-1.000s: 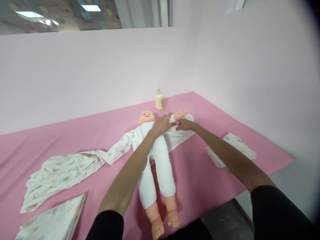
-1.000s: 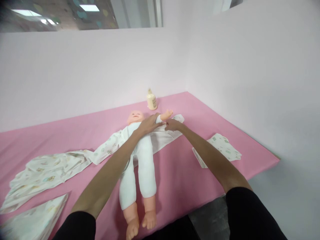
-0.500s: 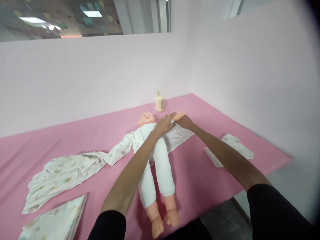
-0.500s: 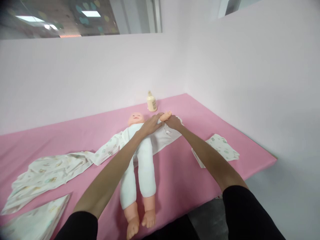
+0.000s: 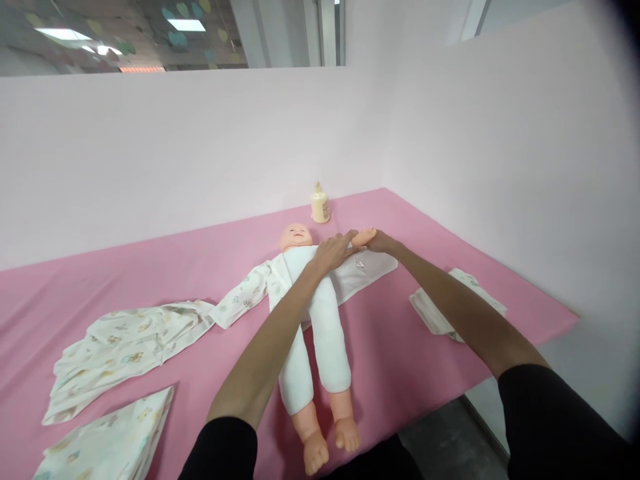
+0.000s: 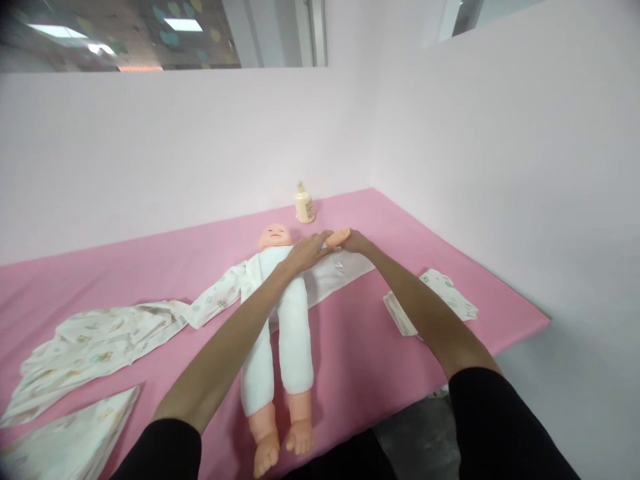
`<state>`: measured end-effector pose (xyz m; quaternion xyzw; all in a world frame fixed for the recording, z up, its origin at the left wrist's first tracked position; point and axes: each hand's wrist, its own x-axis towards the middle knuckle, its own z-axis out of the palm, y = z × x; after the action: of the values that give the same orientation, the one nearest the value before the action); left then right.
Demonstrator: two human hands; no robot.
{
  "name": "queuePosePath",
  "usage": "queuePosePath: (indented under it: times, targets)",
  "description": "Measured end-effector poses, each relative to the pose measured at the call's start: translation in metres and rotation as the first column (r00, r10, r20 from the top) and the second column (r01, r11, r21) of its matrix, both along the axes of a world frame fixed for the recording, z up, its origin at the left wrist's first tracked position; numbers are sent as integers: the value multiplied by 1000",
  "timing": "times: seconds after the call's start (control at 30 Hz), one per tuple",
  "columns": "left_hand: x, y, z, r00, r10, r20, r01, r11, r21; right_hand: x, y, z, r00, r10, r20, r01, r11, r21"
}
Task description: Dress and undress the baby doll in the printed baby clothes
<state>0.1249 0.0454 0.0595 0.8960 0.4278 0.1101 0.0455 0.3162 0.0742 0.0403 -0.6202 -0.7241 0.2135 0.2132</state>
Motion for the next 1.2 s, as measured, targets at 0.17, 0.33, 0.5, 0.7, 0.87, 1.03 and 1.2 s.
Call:
queuePosePath:
  times: [0.17,0.33,0.5,0.7,0.87,1.03,1.2]
  targets:
    - [-1,3,-6,1000,14,-27,-14,1000,1,13,3,5,993,-106,51,106,994,3]
    - [0,6,-12,995,44,-92,-46,999,-22,19,-1,10,989,-147,2,147,989,-22]
    - [3,4,-11,984,104,-147,-115,991,-68,10,-7,13,967,-250,40,249,968,16]
    - [5,5,-11,976,112,-187,-130,987,-89,-5,-17,15,920,-370,129,359,928,101]
    - [6,8,-10,972,80,-220,-118,979,-166,-6,-18,11,903,-405,143,392,913,110]
    - [6,9,-8,975,80,-209,-129,964,-233,-5,-24,9,905,-398,151,380,915,136]
    - [8,15,-13,975,102,-198,-143,969,-204,-12,-39,9,917,-333,219,293,936,196]
